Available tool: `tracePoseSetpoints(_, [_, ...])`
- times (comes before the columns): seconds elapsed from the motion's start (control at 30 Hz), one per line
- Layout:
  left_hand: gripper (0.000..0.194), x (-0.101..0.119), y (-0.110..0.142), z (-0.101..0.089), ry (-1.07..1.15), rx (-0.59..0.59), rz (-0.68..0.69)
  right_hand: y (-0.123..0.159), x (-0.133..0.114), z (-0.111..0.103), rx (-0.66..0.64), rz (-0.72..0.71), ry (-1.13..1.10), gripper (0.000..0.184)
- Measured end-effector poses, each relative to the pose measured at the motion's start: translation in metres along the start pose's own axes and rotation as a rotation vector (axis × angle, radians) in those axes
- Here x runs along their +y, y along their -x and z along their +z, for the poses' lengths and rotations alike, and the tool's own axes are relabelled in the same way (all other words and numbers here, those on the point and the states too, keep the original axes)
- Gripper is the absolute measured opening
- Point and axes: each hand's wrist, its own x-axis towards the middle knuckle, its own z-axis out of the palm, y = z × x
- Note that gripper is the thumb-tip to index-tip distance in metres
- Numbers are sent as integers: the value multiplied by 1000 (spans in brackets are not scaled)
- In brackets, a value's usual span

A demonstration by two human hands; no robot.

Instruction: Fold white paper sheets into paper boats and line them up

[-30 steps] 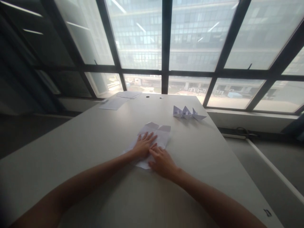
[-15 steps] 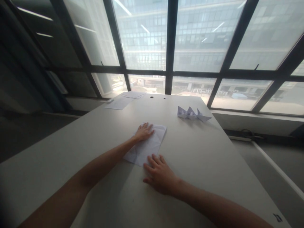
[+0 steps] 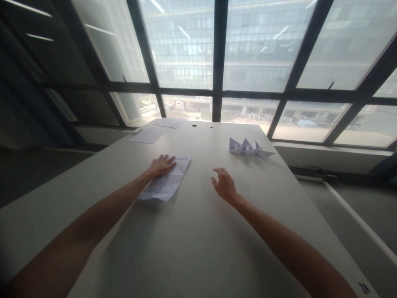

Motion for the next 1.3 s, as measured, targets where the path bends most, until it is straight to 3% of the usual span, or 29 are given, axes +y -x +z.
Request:
tracePoseSetpoints(0.1, [61,2,0,-16,58,74,3,-58,57,-20,193,179,152,35])
tracePoseSetpoints(0.17, [57,20,8,-27,111,231,19,-88,84,-31,200,235,225,41])
tracePoseSetpoints(0.23, [51,51,23,-36,158,371,87,-109,101,-37,184,261,248,44])
tracePoseSetpoints(0.3, [43,88,41,-41,234,421,240,-123,110,-40,153,274,255,40])
tracePoseSetpoints(0.43, [30,153,72,-36,480,365,425,-132,113,-43,29,291,340,18])
tracePoseSetpoints(0.53, [28,180,79,-22,753,262,390,-120,101,-42,44,259,350,14])
tracePoseSetpoints(0.6, [38,190,78,-13,1007,171,258,-102,86,-39,92,188,344,18])
tracePoseSetpoints(0.73, [75,203,77,4,1533,0,-2,-41,42,-30,106,65,270,16])
tracePoseSetpoints(0.83, [75,210,84,12,1726,-89,-6,11,10,-27,29,2,161,17])
tracePoseSetpoints(0.93, [49,213,93,17,1672,-100,93,50,-12,-31,-54,-63,45,20])
tracePoseSetpoints(1.03, [30,214,101,23,1542,-89,188,65,-15,-38,-3,-15,-57,27])
tracePoseSetpoints(1.17, [29,220,108,29,1395,-26,241,57,5,-39,267,151,-166,29])
tracePoseSetpoints(1.3, [35,228,117,31,1242,85,343,45,27,-31,271,215,-293,31])
